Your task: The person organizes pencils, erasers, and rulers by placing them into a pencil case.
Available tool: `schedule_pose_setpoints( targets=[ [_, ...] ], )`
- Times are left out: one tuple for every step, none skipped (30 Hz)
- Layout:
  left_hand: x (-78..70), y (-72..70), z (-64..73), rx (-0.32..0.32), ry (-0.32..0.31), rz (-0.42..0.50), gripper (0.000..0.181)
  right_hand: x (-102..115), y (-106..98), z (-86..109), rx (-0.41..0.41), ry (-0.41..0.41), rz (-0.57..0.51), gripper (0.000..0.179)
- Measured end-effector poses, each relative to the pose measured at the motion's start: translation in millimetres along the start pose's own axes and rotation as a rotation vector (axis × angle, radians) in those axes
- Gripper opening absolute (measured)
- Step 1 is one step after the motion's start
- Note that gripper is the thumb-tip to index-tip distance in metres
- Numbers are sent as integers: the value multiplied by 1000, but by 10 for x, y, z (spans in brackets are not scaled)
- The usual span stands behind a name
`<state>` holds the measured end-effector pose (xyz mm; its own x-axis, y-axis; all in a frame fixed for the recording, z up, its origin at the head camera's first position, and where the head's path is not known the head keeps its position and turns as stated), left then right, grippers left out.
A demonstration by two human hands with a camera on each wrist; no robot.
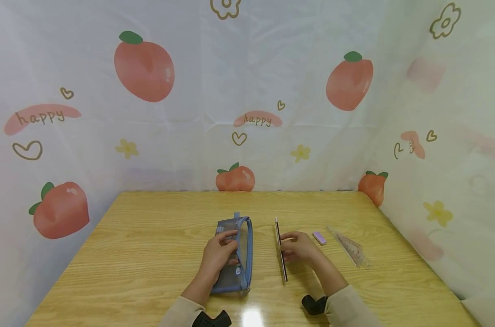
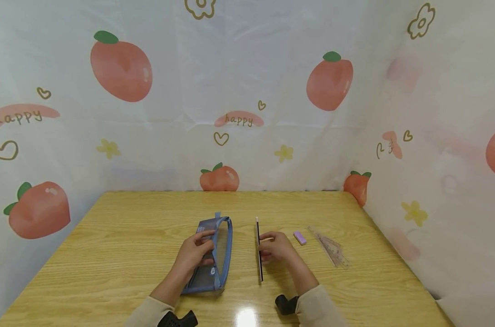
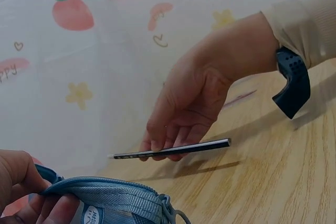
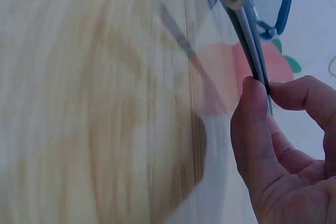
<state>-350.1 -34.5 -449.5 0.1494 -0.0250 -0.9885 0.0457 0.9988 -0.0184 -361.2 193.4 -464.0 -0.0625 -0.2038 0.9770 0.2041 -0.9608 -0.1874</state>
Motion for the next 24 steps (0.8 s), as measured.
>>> schedule_pose_setpoints(
  targets=[
    [-2, 0, 4, 1, 0, -2, 44, -2, 33, -8, 10, -3, -7, 41],
    [-5, 0, 6, 1, 0, -4, 44, -5, 67, -17, 21, -5, -15, 41],
    [-4, -1, 6, 0, -3, -5, 44, -5, 102, -24, 30, -9, -20, 41],
    [-5, 0, 8, 1, -2, -6, 44, -8, 135, -30, 38, -11, -27, 41],
    [-5, 1, 8, 3, -4, -2, 45, -10, 166, -35, 43, -12, -33, 41],
    [-2, 2, 5, 3, -7, -1, 45, -12, 195, -42, 47, -11, -37, 41],
    [2, 3, 1, 4, -9, 1, 45, -9, 223, -45, 50, -12, -39, 40],
    [3, 4, 0, 4, -10, 3, 45, -7, 251, -47, 53, -12, -41, 40],
    [6, 5, -2, 5, -13, 5, 45, 0, 278, -50, 56, -16, -43, 40],
    [5, 5, -1, 7, -11, 6, 45, 3, 302, -52, 57, -15, -47, 39],
    [5, 5, -3, 7, -11, 7, 45, 10, 328, -55, 61, -15, -53, 39],
    [7, 4, -4, 6, -11, 5, 45, 18, 353, -57, 64, -17, -60, 39],
    [6, 3, -3, 7, -10, 5, 45, 27, 375, -59, 66, -19, -64, 39],
    [4, 2, -2, 7, -9, 3, 45, 35, 397, -63, 70, -21, -70, 39],
    [5, 3, -3, 8, -10, 4, 45, 47, 419, -65, 75, -25, -74, 39],
    [3, 3, 0, 10, -9, 5, 45, 54, 439, -65, 79, -23, -81, 39],
    [5, 4, -1, 11, -11, 7, 45, 61, 458, -67, 84, -26, -84, 39],
    [4, 5, 0, 12, -11, 8, 45, 69, 476, -67, 89, -28, -88, 39],
    [3, 5, 0, 12, -12, 10, 45, 78, 494, -67, 94, -33, -90, 39],
    [1, 5, 3, 13, -11, 11, 45, 88, 512, -66, 100, -35, -94, 39],
    [-1, 6, 4, 14, -11, 13, 45, 95, 530, -65, 105, -37, -100, 39],
    [-3, 5, 5, 13, -11, 12, 45, 101, 546, -66, 108, -39, -109, 39],
    [-3, 6, 3, 13, -12, 12, 45, 109, 562, -65, 112, -42, -116, 38],
    [-3, 5, 3, 11, -11, 12, 45, 119, 576, -64, 114, -44, -123, 38]
  ],
)
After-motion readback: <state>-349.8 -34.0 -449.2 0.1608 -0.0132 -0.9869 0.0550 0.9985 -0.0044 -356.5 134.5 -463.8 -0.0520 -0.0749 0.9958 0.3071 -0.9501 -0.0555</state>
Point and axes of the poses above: each hand's wrist, its own z-axis away from the middle knuckle, its own y-axis out of the palm, x = y × z, the point moved 10 cm from there along -z, towards the middle knuckle, and after that the axes turned 5 degrees about -y, right-handed, at the moved point
